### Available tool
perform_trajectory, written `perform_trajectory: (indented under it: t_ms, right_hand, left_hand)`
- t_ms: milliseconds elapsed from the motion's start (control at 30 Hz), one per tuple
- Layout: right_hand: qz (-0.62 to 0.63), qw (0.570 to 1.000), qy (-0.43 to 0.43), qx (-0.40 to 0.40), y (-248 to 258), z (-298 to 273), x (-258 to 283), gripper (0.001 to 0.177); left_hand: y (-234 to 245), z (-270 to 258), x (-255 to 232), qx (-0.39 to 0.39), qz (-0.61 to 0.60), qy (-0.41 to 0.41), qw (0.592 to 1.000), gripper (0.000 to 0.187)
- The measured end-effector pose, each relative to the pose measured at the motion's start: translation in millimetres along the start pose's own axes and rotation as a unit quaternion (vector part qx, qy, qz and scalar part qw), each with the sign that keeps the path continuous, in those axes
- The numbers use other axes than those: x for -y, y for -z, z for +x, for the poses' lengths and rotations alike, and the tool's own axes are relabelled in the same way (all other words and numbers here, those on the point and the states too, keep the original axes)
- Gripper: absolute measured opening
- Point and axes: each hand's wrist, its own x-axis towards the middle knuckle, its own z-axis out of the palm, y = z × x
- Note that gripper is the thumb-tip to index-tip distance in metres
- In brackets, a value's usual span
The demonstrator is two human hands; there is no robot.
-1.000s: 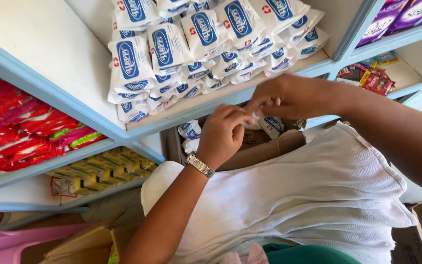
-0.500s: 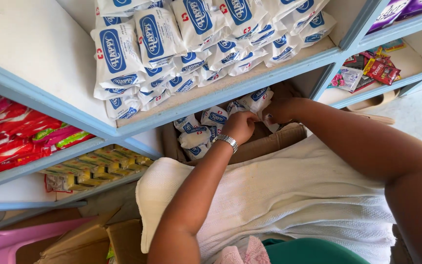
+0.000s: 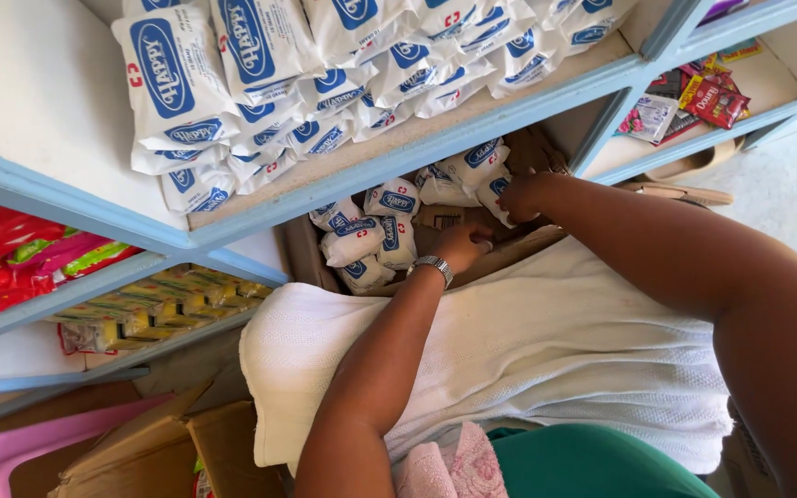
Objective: The person takes small white packages from a cardboard box on their lap and places them onto a shelf. They arrange the packages in neat rows, filling the available space on the shelf.
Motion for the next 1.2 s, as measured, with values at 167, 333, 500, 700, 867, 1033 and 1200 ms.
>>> perform_trajectory:
  t_ms: [167, 333, 500, 700, 867, 1033, 1200]
  right_hand:
    - [0.037, 0.999, 0.028, -0.018, -4, 7, 1, 0.051]
    - [0.082, 0.991, 0.101, -0.030, 4, -4, 9, 0.045]
    - [0.193, 0.966, 0.156, -0.073, 7, -11, 11, 0.039]
    - [0.175, 0.971, 0.133, -0.095, 9, -8, 9, 0.039]
    - [0.203, 0.971, 0.102, -0.077, 19, -29, 19, 0.042]
    - [0.210, 0.971, 0.089, -0.070, 25, -42, 23, 0.043]
    - [0.199, 0.970, 0.107, -0.089, 25, -43, 21, 0.045]
  left_hand:
    - [-24, 4, 26, 0.006, -0.041, 0.048, 0.998, 0.050]
    - [-24, -5, 23, -0.011, -0.067, 0.070, 0.995, 0.075]
    - [-27, 0, 32, -0.138, -0.075, 0.082, 0.984, 0.069]
    - [-30, 6, 36, -0.181, -0.098, 0.092, 0.974, 0.042]
    - [-23, -2, 24, -0.190, -0.095, 0.098, 0.972, 0.038]
    - [-19, -3, 23, -0.183, -0.095, 0.106, 0.973, 0.036]
    - [-16, -3, 21, -0.199, -0.102, 0.093, 0.970, 0.029]
